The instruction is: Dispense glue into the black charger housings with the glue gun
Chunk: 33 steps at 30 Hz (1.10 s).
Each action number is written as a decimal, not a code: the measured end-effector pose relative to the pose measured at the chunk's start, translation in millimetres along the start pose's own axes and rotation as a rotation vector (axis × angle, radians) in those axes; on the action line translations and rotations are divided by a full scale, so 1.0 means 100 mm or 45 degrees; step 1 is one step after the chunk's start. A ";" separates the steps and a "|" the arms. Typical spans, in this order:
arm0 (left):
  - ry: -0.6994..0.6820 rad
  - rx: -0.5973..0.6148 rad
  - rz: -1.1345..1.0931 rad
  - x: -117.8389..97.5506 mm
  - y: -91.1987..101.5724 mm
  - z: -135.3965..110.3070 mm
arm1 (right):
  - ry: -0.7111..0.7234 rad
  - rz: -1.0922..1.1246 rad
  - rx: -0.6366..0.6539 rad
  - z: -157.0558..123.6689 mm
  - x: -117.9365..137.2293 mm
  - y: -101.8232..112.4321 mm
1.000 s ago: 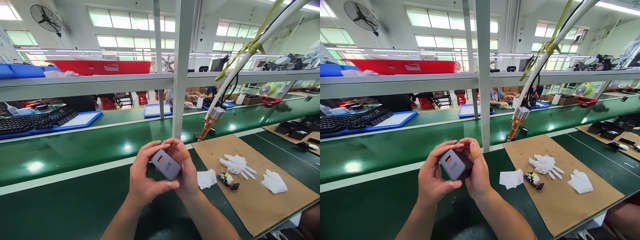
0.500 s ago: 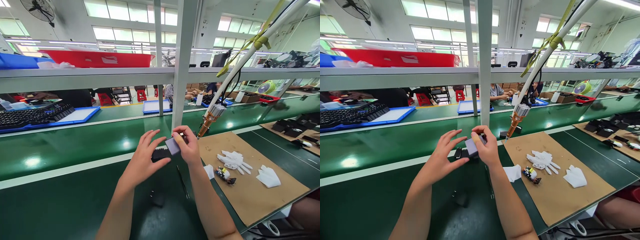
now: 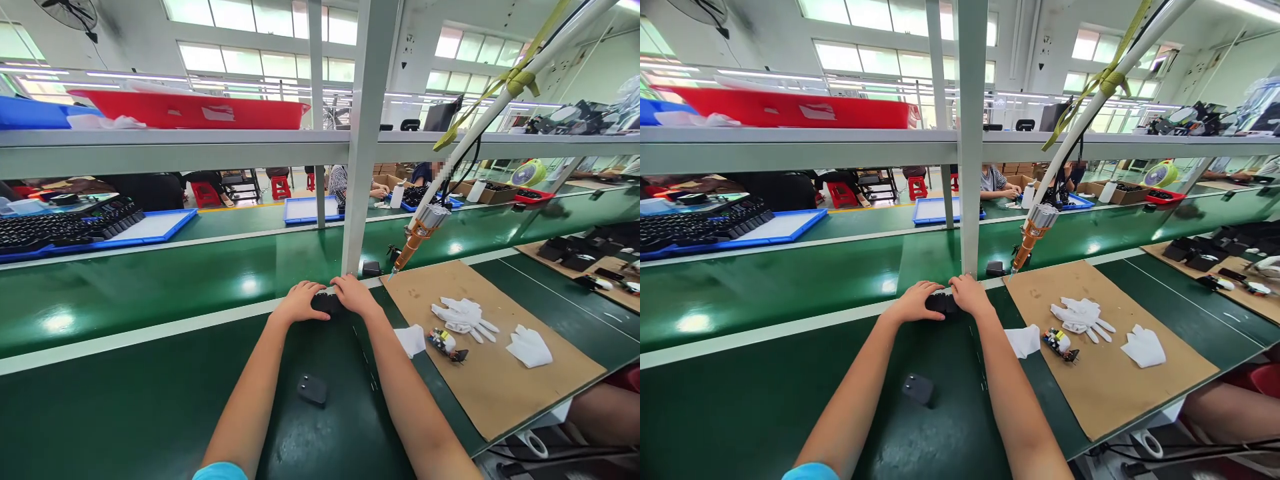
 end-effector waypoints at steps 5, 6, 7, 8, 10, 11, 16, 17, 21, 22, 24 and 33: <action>0.038 0.029 0.111 -0.01 -0.13 0.07 | -0.061 0.051 0.035 0.05 -0.06 -0.14; 0.043 0.027 0.117 0.00 -0.13 0.07 | -0.079 0.070 0.031 0.06 -0.08 -0.13; 0.048 0.027 0.117 -0.01 -0.13 0.07 | -0.093 0.093 0.029 0.06 -0.09 -0.12; 0.055 0.028 0.117 -0.01 -0.13 0.06 | -0.101 0.120 0.029 0.05 -0.11 -0.10; 0.071 0.032 0.112 -0.02 -0.11 0.05 | -0.099 0.179 0.037 0.04 -0.13 -0.05; 0.077 0.033 0.107 -0.02 -0.11 0.04 | -0.096 0.206 0.039 0.03 -0.13 -0.03; 0.109 0.036 0.077 -0.06 -0.10 0.03 | -0.096 0.289 0.033 0.00 -0.14 0.00; 0.112 0.042 0.071 -0.07 -0.10 0.03 | -0.094 0.300 0.047 0.00 -0.14 -0.01; 0.108 0.066 0.043 -0.07 -0.10 0.03 | -0.069 0.311 0.062 0.01 -0.13 0.00; 0.099 0.067 0.030 -0.05 -0.08 0.02 | -0.061 0.306 0.045 0.01 -0.11 0.02; 0.069 0.065 -0.045 0.01 -0.01 0.00 | -0.039 0.284 -0.006 -0.01 -0.07 0.08; 0.370 -0.106 -0.405 0.70 0.29 -0.11 | -0.010 -0.075 0.115 0.51 0.27 0.12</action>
Point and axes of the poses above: each hand's wrist, its own z-axis towards the middle knuckle, its own y-axis out of the back of the hand, x = y × z, the point moved 4 cm from there along z, towards the middle knuckle, and after that the axes turned 11 degrees about y, right-handed, at the moved point
